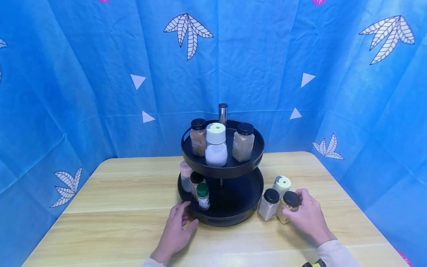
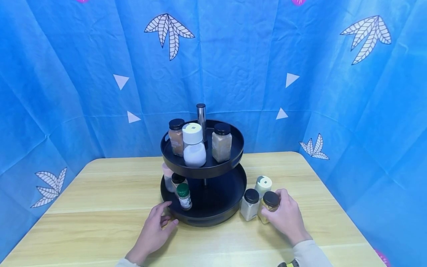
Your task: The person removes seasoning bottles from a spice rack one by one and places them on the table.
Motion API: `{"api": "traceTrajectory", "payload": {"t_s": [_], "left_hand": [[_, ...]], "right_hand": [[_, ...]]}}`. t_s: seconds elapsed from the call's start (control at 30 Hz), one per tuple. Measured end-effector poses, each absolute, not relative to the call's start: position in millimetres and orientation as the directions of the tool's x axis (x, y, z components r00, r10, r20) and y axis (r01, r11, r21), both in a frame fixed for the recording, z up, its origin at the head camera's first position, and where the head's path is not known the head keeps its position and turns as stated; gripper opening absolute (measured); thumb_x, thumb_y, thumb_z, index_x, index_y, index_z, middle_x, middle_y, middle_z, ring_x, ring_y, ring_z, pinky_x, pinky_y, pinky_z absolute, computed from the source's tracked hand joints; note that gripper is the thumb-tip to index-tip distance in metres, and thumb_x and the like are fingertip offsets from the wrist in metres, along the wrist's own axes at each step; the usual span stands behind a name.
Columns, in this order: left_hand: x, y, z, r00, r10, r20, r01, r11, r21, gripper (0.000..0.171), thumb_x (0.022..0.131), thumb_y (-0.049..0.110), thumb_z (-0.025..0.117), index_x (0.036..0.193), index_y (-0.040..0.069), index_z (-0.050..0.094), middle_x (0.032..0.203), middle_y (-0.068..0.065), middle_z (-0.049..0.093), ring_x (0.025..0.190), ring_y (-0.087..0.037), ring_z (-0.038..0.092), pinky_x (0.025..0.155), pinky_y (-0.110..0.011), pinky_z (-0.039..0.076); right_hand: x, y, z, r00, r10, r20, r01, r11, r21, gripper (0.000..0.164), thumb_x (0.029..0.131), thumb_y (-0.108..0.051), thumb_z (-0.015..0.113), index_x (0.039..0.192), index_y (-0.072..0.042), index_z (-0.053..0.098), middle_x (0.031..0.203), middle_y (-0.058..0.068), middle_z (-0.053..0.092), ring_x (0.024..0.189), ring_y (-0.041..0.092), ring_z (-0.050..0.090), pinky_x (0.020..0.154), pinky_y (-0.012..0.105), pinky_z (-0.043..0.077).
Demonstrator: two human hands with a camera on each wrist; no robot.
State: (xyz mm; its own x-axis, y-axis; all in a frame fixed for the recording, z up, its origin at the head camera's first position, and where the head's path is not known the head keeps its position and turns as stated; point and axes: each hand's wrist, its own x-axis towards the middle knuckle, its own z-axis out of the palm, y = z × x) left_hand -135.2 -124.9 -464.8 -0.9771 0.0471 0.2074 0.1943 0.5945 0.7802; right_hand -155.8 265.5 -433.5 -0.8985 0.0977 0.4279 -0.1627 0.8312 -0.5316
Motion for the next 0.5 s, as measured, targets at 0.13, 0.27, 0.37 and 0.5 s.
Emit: {"api": "traceTrajectory", "payload": {"t_s": [0.13,0.27,0.37,0.5], "left_hand": [[-135.2,-124.9,-464.3,-0.978,0.048,0.205,0.193,0.593,0.782,0.062,0.084,0.016,0.069,0.139,0.008,0.04,0.14,-0.023,0.036,0.105,-0.03,0.058,0.09,-0.04,0.054],[-135.4,-125.0,-464.1,-0.978,0.048,0.201,0.19,0.592,0.784,0.062,0.084,0.015,0.069,0.139,0.007,0.04,0.14,-0.023,0.036,0.105,-0.03,0.058,0.09,-0.04,0.054],[-135.3,-125.2,-464.4,-0.976,0.051,0.21,0.199,0.594,0.78,0.062,0.084,0.015,0.069,0.138,0.007,0.041,0.139,-0.024,0.036,0.105,-0.03,0.058,0.09,-0.04,0.054],[-135.3,-125.3,-464.3,-0.975,0.049,0.215,0.201,0.595,0.778,0.062,0.084,0.015,0.07,0.138,0.007,0.041,0.138,-0.024,0.037,0.104,-0.03,0.058,0.089,-0.04,0.054]], "right_hand": [[-154.3,265.7,-431.7,-0.911,0.094,0.402,-0.152,0.829,-0.538,0.053,0.066,-0.021,0.079,0.106,-0.002,0.049,0.089,0.014,0.064,0.076,0.026,0.057,0.066,0.042,0.05],[-152.3,265.8,-431.5,-0.917,0.084,0.389,-0.154,0.826,-0.542,0.055,0.069,-0.022,0.079,0.109,-0.001,0.048,0.091,0.015,0.064,0.076,0.025,0.058,0.065,0.041,0.051],[-150.4,265.9,-431.5,-0.92,0.076,0.384,-0.158,0.825,-0.542,0.056,0.071,-0.024,0.079,0.111,-0.001,0.048,0.093,0.015,0.064,0.075,0.024,0.058,0.065,0.041,0.052],[-148.1,266.1,-430.0,-0.925,0.066,0.374,-0.159,0.828,-0.539,0.059,0.074,-0.03,0.078,0.114,0.0,0.047,0.096,0.018,0.065,0.076,0.025,0.06,0.065,0.043,0.054]]}}
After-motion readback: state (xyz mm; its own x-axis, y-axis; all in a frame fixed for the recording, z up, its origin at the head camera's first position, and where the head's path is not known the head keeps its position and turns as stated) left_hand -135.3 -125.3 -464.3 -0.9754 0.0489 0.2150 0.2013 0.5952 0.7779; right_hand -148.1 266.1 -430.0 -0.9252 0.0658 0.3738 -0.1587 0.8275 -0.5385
